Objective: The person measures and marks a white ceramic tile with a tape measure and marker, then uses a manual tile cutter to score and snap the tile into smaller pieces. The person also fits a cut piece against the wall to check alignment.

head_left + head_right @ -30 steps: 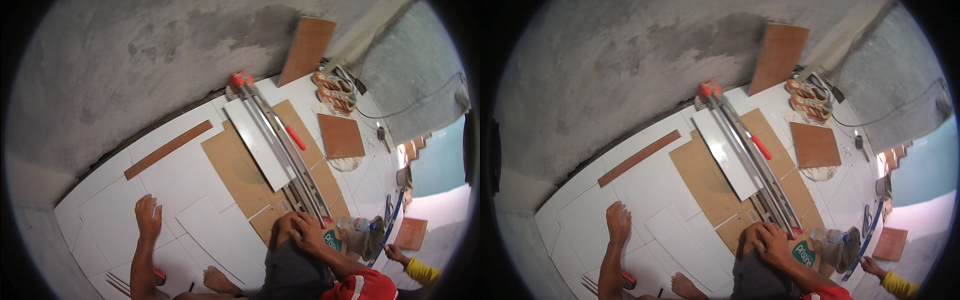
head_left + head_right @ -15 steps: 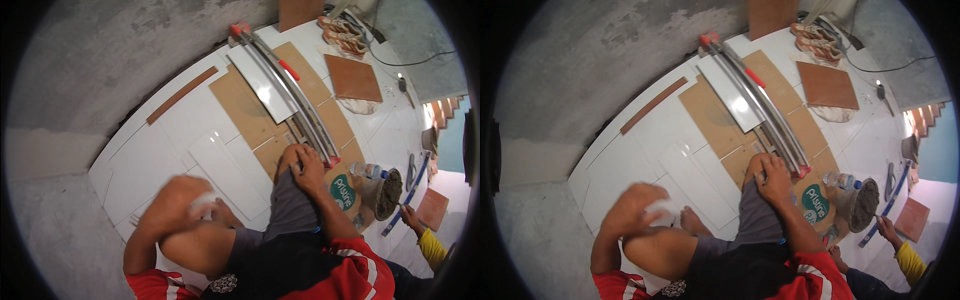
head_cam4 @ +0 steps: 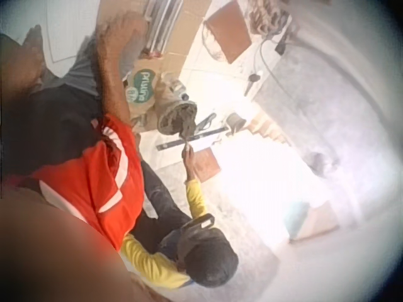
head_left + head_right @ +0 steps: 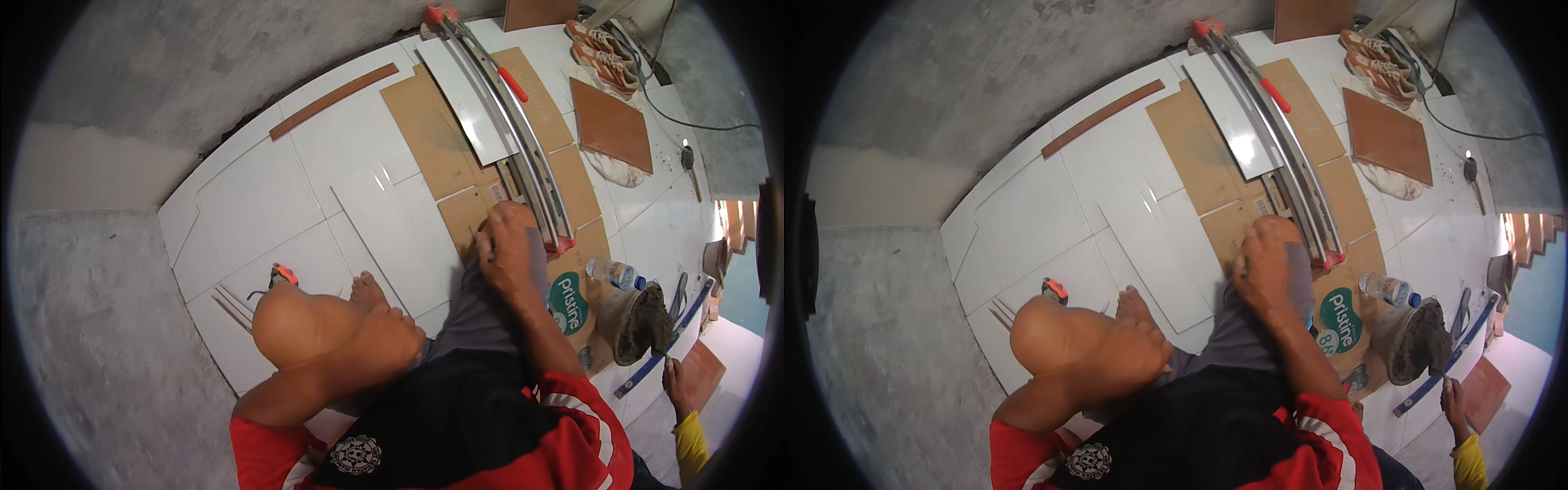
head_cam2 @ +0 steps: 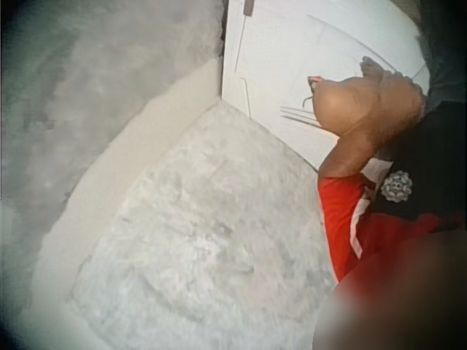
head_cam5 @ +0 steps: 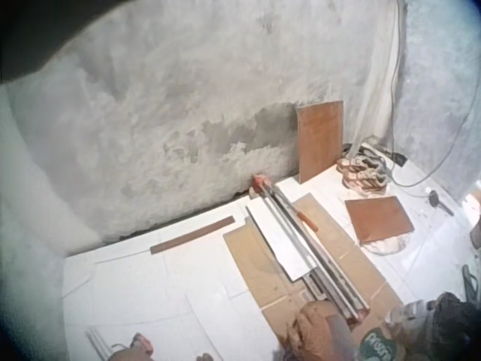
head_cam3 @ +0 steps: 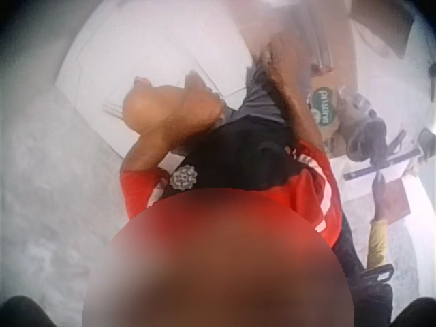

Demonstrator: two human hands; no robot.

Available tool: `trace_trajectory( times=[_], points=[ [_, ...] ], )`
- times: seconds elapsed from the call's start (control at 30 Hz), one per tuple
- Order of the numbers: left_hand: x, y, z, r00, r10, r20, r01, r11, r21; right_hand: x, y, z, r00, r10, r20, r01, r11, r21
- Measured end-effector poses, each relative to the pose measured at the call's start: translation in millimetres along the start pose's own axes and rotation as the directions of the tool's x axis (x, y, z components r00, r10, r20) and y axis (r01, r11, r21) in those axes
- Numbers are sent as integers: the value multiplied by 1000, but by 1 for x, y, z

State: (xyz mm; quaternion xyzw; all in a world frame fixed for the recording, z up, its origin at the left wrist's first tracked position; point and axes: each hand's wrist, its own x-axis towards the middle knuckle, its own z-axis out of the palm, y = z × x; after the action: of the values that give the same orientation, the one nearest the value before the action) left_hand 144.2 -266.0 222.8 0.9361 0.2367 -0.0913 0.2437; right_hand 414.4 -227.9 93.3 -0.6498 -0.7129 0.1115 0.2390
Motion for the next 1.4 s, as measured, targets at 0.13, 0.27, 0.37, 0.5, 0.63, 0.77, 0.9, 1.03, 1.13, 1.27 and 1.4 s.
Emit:
trace_trajectory(
  times=[0.13, 0.27, 0.37, 0.5, 0.63, 0.77, 0.9, 1.03, 1.13, 1.27, 1.4],
  points=[
    [6, 5, 20, 992, -3, 126, 9, 999, -42, -12, -38, 48, 988, 36, 151, -89, 930, 357],
    [12, 9, 19, 978, 87, 190, -76, 995, -64, -26, 8, 104, 742, 418, 524, -670, 442, 596],
    [7, 3, 14, 983, 93, 158, -82, 994, -74, 0, -7, 95, 582, 450, 677, -789, 113, 603],
    [8, 7, 18, 989, 93, 118, -86, 994, -64, -2, -2, 112, 611, 457, 646, -789, 295, 539],
    [9, 4, 15, 983, 88, 163, -76, 994, -80, -18, -22, 126, 739, 331, 587, -557, 789, 257],
    [10, 4, 12, 984, 81, 158, -68, 994, -86, -28, -50, 126, 692, 271, 669, -431, 899, 81],
    [11, 5, 16, 988, 64, 141, -49, 993, -105, -31, -47, 136, 734, 243, 635, -380, 921, 87],
    [9, 3, 27, 990, 29, 137, -12, 992, -125, -32, -32, 147, 735, 174, 656, -364, 917, 165],
    [8, 4, 28, 992, 24, 122, -11, 994, -108, -34, -29, 153, 716, 108, 689, -363, 902, 235],
    [7, 7, 30, 992, 18, 122, -5, 994, -106, -36, -31, 161, 701, 21, 713, -329, 896, 298],
    [8, 9, 31, 992, 33, 125, -20, 994, -103, -47, -14, 183, 828, -34, 560, -289, 830, 477]
  ],
)
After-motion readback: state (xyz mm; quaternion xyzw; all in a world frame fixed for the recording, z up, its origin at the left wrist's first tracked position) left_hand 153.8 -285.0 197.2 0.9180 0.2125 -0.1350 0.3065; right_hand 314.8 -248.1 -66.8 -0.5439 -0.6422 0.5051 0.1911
